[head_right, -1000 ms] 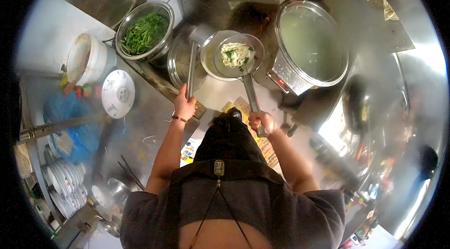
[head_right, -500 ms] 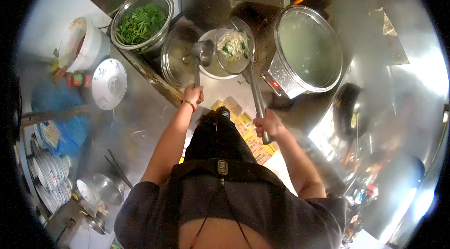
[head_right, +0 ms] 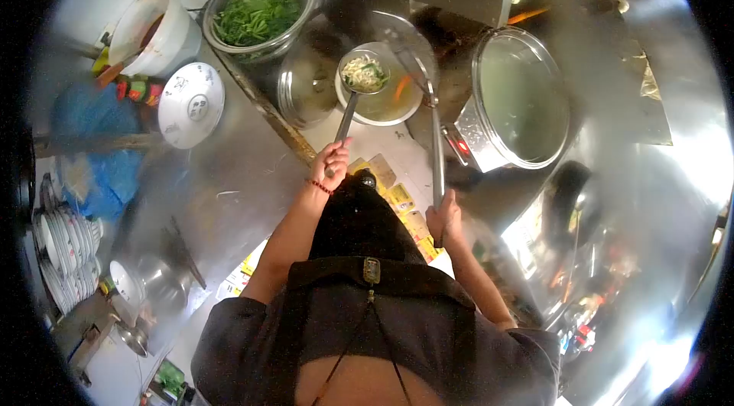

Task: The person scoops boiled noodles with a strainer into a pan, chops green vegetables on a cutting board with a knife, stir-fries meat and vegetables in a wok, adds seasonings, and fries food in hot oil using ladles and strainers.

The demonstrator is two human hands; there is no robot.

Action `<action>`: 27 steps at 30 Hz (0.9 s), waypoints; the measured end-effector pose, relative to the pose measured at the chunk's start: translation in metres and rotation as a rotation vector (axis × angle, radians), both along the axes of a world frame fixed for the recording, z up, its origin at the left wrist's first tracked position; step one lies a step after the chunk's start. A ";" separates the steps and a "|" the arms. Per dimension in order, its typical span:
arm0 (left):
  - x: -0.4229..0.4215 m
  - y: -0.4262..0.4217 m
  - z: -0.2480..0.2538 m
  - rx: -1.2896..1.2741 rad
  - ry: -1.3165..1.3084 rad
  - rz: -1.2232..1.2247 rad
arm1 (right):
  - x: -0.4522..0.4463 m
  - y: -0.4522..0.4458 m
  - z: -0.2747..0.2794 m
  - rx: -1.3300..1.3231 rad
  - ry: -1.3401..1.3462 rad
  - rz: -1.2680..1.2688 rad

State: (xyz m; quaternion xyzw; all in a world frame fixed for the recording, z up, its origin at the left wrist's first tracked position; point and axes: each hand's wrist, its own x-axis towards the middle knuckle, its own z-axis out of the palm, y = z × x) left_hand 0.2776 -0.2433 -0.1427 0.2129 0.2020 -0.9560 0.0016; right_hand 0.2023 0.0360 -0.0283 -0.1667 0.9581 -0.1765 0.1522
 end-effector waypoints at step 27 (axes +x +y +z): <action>0.234 -0.069 0.184 -2.646 -1.481 -0.611 | -0.075 0.000 -0.311 -0.639 -0.665 -0.326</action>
